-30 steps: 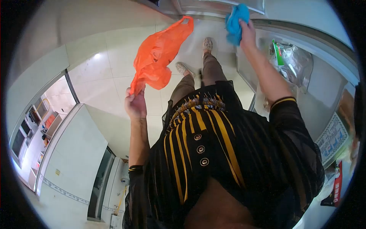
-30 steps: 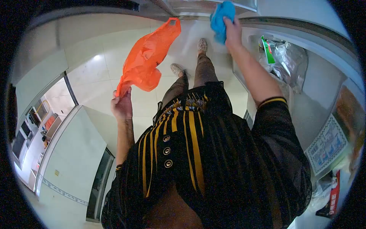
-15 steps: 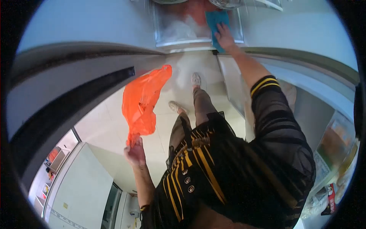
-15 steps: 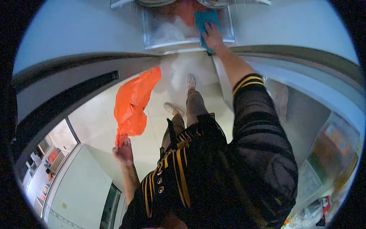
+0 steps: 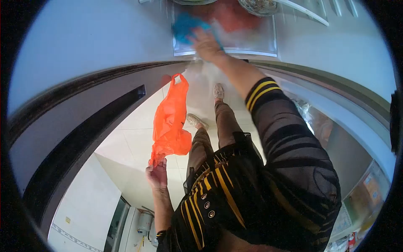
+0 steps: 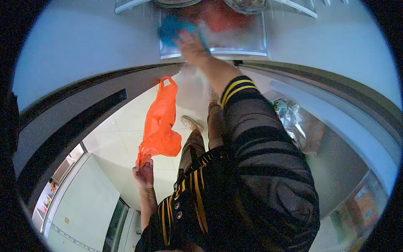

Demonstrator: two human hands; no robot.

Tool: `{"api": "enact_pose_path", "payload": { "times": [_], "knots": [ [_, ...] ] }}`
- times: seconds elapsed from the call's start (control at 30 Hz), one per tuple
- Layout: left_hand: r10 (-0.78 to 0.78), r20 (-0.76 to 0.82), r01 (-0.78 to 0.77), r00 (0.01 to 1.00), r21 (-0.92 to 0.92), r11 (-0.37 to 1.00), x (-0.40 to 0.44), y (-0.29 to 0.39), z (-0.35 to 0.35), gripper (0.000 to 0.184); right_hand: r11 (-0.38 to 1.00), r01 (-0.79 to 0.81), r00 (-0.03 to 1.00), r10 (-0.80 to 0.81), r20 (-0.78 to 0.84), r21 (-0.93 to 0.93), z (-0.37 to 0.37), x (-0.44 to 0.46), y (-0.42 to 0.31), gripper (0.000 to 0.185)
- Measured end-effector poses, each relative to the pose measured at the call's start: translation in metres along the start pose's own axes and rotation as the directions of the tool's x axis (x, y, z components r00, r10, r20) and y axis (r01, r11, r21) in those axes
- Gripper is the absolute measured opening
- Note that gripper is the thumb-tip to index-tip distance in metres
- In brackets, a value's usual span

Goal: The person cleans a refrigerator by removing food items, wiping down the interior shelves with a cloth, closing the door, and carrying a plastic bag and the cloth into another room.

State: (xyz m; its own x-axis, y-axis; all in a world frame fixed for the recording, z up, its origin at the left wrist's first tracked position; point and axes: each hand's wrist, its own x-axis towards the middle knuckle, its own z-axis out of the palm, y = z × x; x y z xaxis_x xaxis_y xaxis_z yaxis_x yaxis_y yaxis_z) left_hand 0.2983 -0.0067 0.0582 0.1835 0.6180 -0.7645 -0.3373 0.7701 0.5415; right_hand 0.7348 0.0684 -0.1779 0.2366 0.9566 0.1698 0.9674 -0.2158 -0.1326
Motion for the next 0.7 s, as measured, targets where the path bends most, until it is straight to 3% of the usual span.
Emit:
{"api": "enact_pose_path", "payload": {
  "times": [0.07, 0.1, 0.13, 0.2, 0.23, 0.3, 0.37, 0.43, 0.47, 0.53, 0.6, 0.67, 0.7],
  "knots": [
    [-0.012, -0.01, 0.012, 1.0, 0.02, 1.0, 0.0, 0.002, 0.001, 0.025, 0.985, -0.17, 0.978, 0.164, -0.128, -0.035, -0.004, -0.025, 0.075, 0.04],
    [-0.012, -0.02, 0.013, 1.0, 0.016, 1.0, 0.002, 0.001, -0.001, 0.025, 0.932, -0.352, 0.936, 0.352, -0.021, -0.084, 0.0, -0.046, 0.109, 0.049],
    [-0.017, -0.033, 0.017, 0.999, 0.018, 1.0, 0.002, 0.003, -0.002, 0.024, 0.905, -0.425, 0.905, 0.425, 0.004, -0.005, -0.008, -0.073, 0.143, 0.05],
    [-0.03, -0.042, 0.031, 0.999, 0.021, 0.999, 0.003, 0.004, 0.0, 0.024, 0.871, -0.397, 0.838, 0.473, 0.274, -0.289, -0.074, -0.105, 0.154, 0.051],
    [-0.042, -0.055, 0.043, 0.998, 0.023, 0.999, 0.003, 0.005, 0.001, 0.024, 0.872, -0.393, 0.839, 0.47, 0.274, -0.293, -0.067, -0.108, 0.151, 0.051],
    [-0.049, -0.054, 0.049, 0.997, -0.004, 0.999, 0.003, 0.005, 0.002, 0.023, 0.668, -0.733, 0.68, 0.724, -0.116, -0.126, -0.041, -0.11, 0.144, 0.052],
    [-0.056, -0.058, 0.055, 0.997, -0.014, 0.998, 0.001, 0.006, 0.0, 0.023, 0.665, -0.733, 0.657, 0.746, 0.104, -0.14, -0.071, -0.056, 0.086, 0.051],
    [-0.073, -0.041, 0.071, 0.997, -0.04, 0.997, 0.001, 0.005, -0.002, 0.035, 0.853, -0.508, 0.855, 0.516, 0.048, -0.118, -0.039, -0.019, 0.045, 0.051],
    [-0.081, -0.037, 0.079, 0.996, -0.037, 0.996, 0.001, 0.006, 0.001, 0.035, 0.855, -0.506, 0.857, 0.513, 0.052, -0.112, -0.036, -0.008, 0.041, 0.051],
    [-0.055, -0.059, 0.053, 0.997, -0.031, 0.998, -0.003, 0.007, 0.009, 0.029, 0.909, -0.415, 0.907, 0.411, -0.092, -0.034, -0.022, 0.016, 0.038, 0.051],
    [-0.03, -0.074, 0.027, 0.997, -0.041, 0.999, -0.001, 0.002, 0.01, 0.023, 0.928, -0.365, 0.929, 0.358, -0.094, -0.071, 0.008, 0.025, 0.092, 0.054],
    [-0.023, -0.12, 0.02, 0.992, -0.028, 0.999, -0.001, 0.0, 0.004, 0.022, 0.936, -0.19, 0.96, 0.24, 0.145, -0.297, -0.008, 0.042, 0.134, 0.052],
    [-0.018, -0.132, 0.014, 0.991, -0.03, 0.999, 0.001, -0.001, 0.0, 0.022, 0.94, -0.181, 0.961, 0.231, 0.15, -0.288, -0.006, 0.052, 0.134, 0.052]
  ]
}}
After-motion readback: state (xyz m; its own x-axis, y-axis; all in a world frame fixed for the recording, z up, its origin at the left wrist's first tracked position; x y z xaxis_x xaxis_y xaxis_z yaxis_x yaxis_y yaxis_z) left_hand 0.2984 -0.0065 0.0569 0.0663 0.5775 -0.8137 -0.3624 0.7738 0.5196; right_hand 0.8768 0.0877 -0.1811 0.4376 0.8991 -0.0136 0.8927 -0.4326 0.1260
